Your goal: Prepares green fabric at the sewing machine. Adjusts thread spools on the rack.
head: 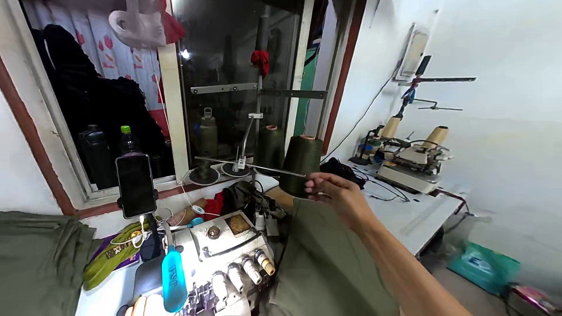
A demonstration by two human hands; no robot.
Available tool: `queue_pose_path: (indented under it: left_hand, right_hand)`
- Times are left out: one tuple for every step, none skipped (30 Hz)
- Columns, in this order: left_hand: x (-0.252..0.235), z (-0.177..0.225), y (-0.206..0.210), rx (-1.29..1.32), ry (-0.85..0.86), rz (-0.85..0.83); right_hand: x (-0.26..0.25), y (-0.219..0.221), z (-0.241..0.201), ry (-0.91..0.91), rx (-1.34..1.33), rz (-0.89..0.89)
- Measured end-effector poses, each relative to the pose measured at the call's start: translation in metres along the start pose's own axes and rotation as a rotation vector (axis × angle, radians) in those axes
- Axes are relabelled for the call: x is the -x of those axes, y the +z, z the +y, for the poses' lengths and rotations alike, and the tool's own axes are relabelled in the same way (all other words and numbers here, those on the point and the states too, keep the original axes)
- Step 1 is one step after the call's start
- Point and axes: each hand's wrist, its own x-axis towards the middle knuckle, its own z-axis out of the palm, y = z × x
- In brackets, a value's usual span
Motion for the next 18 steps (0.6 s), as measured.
queue_pose_path:
  left_hand:
    - [0.0,0.001,-0.001,0.01,-0.012,-0.018]
    - [-0.001,-0.001,0.001,0.017,-0.01,-0.009]
    - [-0.002,-0.003,0.006,0.02,-0.001,0.023]
    - [-0.002,-0.005,0.011,0.018,0.001,0.047]
    - [-0.003,-0.008,0.018,0.006,0.003,0.084]
    - [-0.003,-0.007,0.018,0.022,-0.007,0.093]
    - [-0.002,-0.004,0.011,0.061,-0.013,0.082]
    - [-0.001,0.0,0.002,0.075,-0.036,0.046]
    - [-0.001,0.005,-0.01,0.089,-0.062,-0.021]
    - [0.0,0.009,-0.019,0.093,-0.08,-0.082]
    - [-0.001,0.01,-0.02,0.089,-0.082,-0.088]
    - [-0.001,0.008,-0.015,0.093,-0.072,-0.063]
    - [-0.001,0.005,-0.009,0.106,-0.058,-0.022]
    - [-0.001,0.001,0.001,0.112,-0.032,0.049]
    - [-0.001,-0.002,0.007,0.107,-0.012,0.091]
    - [-0.001,-0.003,0.01,0.101,0.002,0.12]
    - [-0.001,-0.003,0.009,0.104,0.006,0.129]
    - [-0.001,-0.002,0.008,0.107,0.007,0.134]
  right_hand:
    - [0.001,-0.005,0.002,-0.002,-0.018,0.022]
    - [0.001,-0.009,0.003,-0.016,-0.028,0.039]
    - [0.001,-0.012,0.003,-0.041,-0.027,0.048]
    - [0.001,-0.015,0.001,-0.061,-0.02,0.05]
    - [0.001,-0.016,-0.001,-0.077,-0.015,0.048]
    - [0.002,-0.016,-0.002,-0.09,-0.013,0.046]
    - [0.003,-0.014,-0.004,-0.097,-0.016,0.038]
    - [0.004,-0.011,-0.005,-0.103,-0.021,0.028]
    - [0.005,-0.007,-0.006,-0.108,-0.033,0.02]
    - [0.006,-0.001,-0.007,-0.101,-0.044,0.011]
    - [0.005,0.005,-0.009,-0.088,-0.059,-0.001]
    - [0.004,0.012,-0.01,-0.075,-0.067,-0.014]
    - [0.003,0.019,-0.011,-0.061,-0.063,-0.036]
    - [0.001,0.027,-0.012,-0.04,-0.057,-0.066]
    - [-0.002,0.037,-0.011,-0.016,-0.044,-0.093]
    - [-0.005,0.046,-0.008,0.008,-0.026,-0.124]
    - [-0.009,0.056,-0.004,0.035,-0.003,-0.151]
    - [-0.015,0.065,0.002,0.061,0.013,-0.176]
